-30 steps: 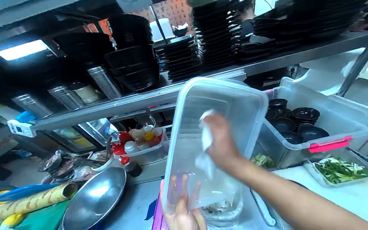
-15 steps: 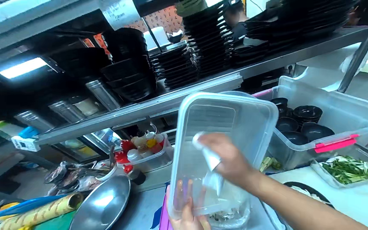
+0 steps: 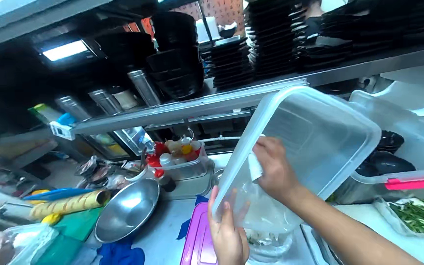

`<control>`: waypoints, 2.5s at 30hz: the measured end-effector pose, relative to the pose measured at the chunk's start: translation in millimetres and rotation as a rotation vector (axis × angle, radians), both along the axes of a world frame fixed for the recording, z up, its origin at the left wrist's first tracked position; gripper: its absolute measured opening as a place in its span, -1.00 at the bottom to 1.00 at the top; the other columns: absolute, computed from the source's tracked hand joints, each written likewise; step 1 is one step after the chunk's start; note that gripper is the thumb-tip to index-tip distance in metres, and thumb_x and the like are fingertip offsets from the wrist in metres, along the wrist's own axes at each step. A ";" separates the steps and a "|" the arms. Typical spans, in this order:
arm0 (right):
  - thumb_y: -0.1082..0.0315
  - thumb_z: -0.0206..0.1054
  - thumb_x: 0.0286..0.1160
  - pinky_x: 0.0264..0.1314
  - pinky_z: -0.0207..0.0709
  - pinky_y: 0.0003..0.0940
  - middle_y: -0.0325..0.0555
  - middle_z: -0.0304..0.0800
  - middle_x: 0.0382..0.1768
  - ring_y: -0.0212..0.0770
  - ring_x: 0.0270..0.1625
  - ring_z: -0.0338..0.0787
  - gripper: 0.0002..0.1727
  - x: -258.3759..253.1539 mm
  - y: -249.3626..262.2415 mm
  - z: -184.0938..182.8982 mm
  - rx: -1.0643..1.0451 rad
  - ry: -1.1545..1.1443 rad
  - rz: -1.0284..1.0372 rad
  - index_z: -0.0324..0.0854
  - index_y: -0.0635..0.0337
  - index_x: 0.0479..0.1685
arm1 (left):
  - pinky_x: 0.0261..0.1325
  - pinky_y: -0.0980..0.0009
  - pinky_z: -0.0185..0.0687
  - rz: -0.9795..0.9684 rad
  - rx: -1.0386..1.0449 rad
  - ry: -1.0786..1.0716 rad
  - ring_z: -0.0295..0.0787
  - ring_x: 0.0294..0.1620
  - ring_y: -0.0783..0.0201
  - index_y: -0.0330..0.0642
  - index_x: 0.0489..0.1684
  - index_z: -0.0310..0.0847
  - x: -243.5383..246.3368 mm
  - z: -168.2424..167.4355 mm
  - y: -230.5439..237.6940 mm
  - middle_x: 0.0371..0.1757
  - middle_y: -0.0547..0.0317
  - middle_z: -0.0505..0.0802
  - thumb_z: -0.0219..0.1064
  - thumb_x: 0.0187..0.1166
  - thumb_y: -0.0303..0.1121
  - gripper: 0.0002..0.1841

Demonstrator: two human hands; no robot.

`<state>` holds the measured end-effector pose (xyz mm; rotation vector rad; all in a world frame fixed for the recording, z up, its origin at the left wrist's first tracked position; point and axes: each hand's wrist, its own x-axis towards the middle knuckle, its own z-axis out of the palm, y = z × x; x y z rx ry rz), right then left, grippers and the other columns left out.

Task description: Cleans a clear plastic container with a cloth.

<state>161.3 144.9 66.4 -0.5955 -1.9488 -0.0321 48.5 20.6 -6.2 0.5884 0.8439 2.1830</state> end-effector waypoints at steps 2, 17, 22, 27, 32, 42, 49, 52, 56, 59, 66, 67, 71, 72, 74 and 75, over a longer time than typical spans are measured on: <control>0.55 0.48 0.25 0.58 0.50 0.08 0.10 0.71 0.37 0.15 0.52 0.61 -0.48 -11.5 -6.9 -19.0 -0.008 -0.158 0.059 0.71 0.22 0.33 | 0.11 -0.16 0.84 -0.019 0.010 0.057 0.76 0.31 -0.22 -0.20 0.80 0.05 -0.3 1.5 3.6 0.49 -0.30 0.62 -0.07 0.78 -0.52 -0.45; 0.58 0.50 0.22 0.44 0.63 -0.11 -0.08 0.76 0.28 -0.04 0.41 0.70 -0.42 -8.7 -25.4 -4.8 -0.019 -0.599 0.279 0.64 0.10 0.35 | 0.19 -0.04 0.80 0.078 -0.059 0.103 0.80 0.28 -0.07 -0.08 0.76 0.18 -33.7 30.1 12.5 0.46 -0.16 0.69 -0.15 0.86 -0.46 -0.52; 0.52 0.21 0.63 0.70 0.42 -0.19 0.03 0.54 0.60 -0.08 0.70 0.47 -0.51 -38.8 -38.7 -28.0 -0.045 -0.473 0.319 0.52 0.21 0.55 | 0.33 0.19 0.73 0.094 0.026 0.244 0.78 0.25 0.19 -0.17 0.63 0.35 -25.8 37.6 14.1 0.26 0.00 0.79 0.00 0.84 -0.40 -0.59; 0.62 0.24 0.52 0.45 0.63 0.06 0.18 0.69 0.40 0.14 0.49 0.68 -0.53 -9.8 -27.0 -42.1 -0.218 -0.746 0.259 0.56 0.29 0.45 | 0.08 -0.25 0.80 0.083 -0.055 0.078 0.78 0.29 -0.23 -0.06 0.78 0.12 -40.3 28.6 12.3 0.53 -0.18 0.62 -0.18 0.90 -0.38 -0.52; 0.52 0.26 0.57 0.57 0.56 -0.13 0.03 0.67 0.46 -0.04 0.59 0.61 -0.58 -24.0 -58.3 -21.9 -0.130 -0.534 0.311 0.61 0.20 0.42 | 0.23 0.17 0.78 0.126 0.003 0.213 0.81 0.26 0.15 -0.09 0.70 0.26 -36.2 25.2 19.2 0.39 0.03 0.77 -0.12 0.87 -0.39 -0.56; 0.58 0.44 0.29 0.47 0.63 -0.10 -0.05 0.79 0.25 -0.04 0.43 0.70 -0.54 1.6 -42.8 -25.8 -0.191 -0.593 0.350 0.70 0.17 0.25 | 0.15 -0.14 0.82 0.218 -0.019 0.221 0.74 0.39 -0.10 0.01 0.75 0.21 -46.8 32.8 15.4 0.57 0.00 0.61 -0.11 0.89 -0.36 -0.54; 0.66 0.36 0.28 0.41 0.62 0.07 0.01 0.79 0.25 0.09 0.40 0.70 -0.63 1.9 -51.0 -48.9 -0.352 -0.700 0.470 0.73 0.25 0.11 | 0.16 -0.17 0.81 0.243 0.034 0.306 0.74 0.40 -0.13 -0.04 0.71 0.28 -51.5 35.0 11.4 0.55 -0.05 0.64 -0.07 0.87 -0.38 -0.55; 0.61 0.40 0.26 0.36 0.66 -0.03 -0.10 0.82 0.19 0.00 0.34 0.73 -0.61 3.9 -50.6 -36.2 -0.258 -0.613 0.418 0.75 0.16 0.11 | 0.20 -0.15 0.80 0.267 0.038 0.310 0.73 0.41 -0.12 -0.08 0.70 0.29 -47.7 35.8 10.3 0.53 -0.09 0.65 -0.07 0.86 -0.41 -0.56; 0.62 0.30 0.39 0.48 0.61 -0.17 -0.18 0.75 0.36 -0.12 0.44 0.68 -0.55 -11.8 -65.1 -35.5 -0.194 -0.440 0.528 0.72 0.10 0.27 | 0.29 -0.04 0.77 0.294 0.002 0.335 0.73 0.42 -0.01 -0.05 0.71 0.29 -36.4 36.7 10.7 0.52 0.01 0.68 -0.07 0.86 -0.43 -0.55; 0.65 0.33 0.33 0.34 0.66 0.08 0.02 0.75 0.30 0.12 0.36 0.71 -0.61 -4.9 -60.8 -44.6 -0.383 -0.683 0.474 0.71 0.23 0.16 | 0.27 -0.16 0.76 0.295 0.045 0.355 0.70 0.45 -0.09 -0.06 0.67 0.35 -45.9 34.2 9.2 0.55 -0.02 0.65 -0.05 0.85 -0.42 -0.56; 0.53 0.45 0.36 0.47 0.63 -0.21 -0.11 0.83 0.18 -0.12 0.39 0.72 -0.67 -33.6 -48.4 13.4 -0.096 -0.246 0.347 0.80 0.14 0.13 | 0.28 0.31 0.74 0.389 -0.118 0.406 0.74 0.35 0.31 -0.08 0.76 0.24 -25.9 38.9 11.3 0.49 0.14 0.70 -0.02 0.86 -0.40 -0.52; 0.51 0.38 0.47 0.48 0.61 -0.22 -0.08 0.83 0.14 -0.11 0.37 0.72 -0.76 -44.0 -45.4 9.9 -0.010 -0.210 0.353 0.79 0.16 0.07 | 0.35 0.34 0.68 0.402 -0.114 0.448 0.69 0.41 0.34 -0.10 0.76 0.24 -22.0 38.3 12.0 0.53 0.15 0.67 0.00 0.85 -0.37 -0.51; 0.47 0.29 0.59 0.59 0.50 -0.16 -0.10 0.70 0.42 -0.07 0.51 0.63 -0.67 -54.7 -28.8 -26.4 0.044 -0.433 0.271 0.72 0.17 0.29 | 0.44 0.15 0.68 0.371 -0.053 0.468 0.63 0.52 0.13 -0.16 0.82 0.08 -25.3 32.9 11.5 0.66 0.00 0.54 -0.05 0.85 -0.39 -0.47; 0.48 0.29 0.56 0.54 0.54 -0.14 -0.11 0.72 0.40 -0.06 0.47 0.65 -0.68 -52.3 -26.8 -32.1 -0.011 -0.516 0.256 0.74 0.17 0.25 | 0.34 0.05 0.76 0.361 -0.072 0.412 0.69 0.47 0.02 -0.14 0.83 0.05 -29.2 31.9 12.1 0.65 -0.07 0.54 -0.08 0.86 -0.41 -0.47; 0.52 0.32 0.50 0.35 0.63 -0.04 -0.01 0.80 0.12 0.04 0.27 0.73 -0.82 -44.7 -27.2 -28.4 -0.166 -0.671 0.238 0.76 0.24 -0.01 | 0.13 -0.13 0.84 0.360 -0.083 0.314 0.78 0.33 -0.16 -0.10 0.84 0.04 -33.7 29.7 12.1 0.62 -0.15 0.55 -0.15 0.88 -0.40 -0.48; 0.53 0.34 0.48 0.30 0.64 0.00 0.05 0.80 0.04 0.08 0.22 0.74 -0.85 -41.1 -27.6 -20.3 -0.228 -0.723 0.237 0.76 0.27 -0.07 | 0.11 -0.14 0.84 0.368 -0.081 0.306 0.79 0.31 -0.15 -0.09 0.83 0.05 -34.9 30.2 11.8 0.61 -0.15 0.56 -0.17 0.89 -0.37 -0.49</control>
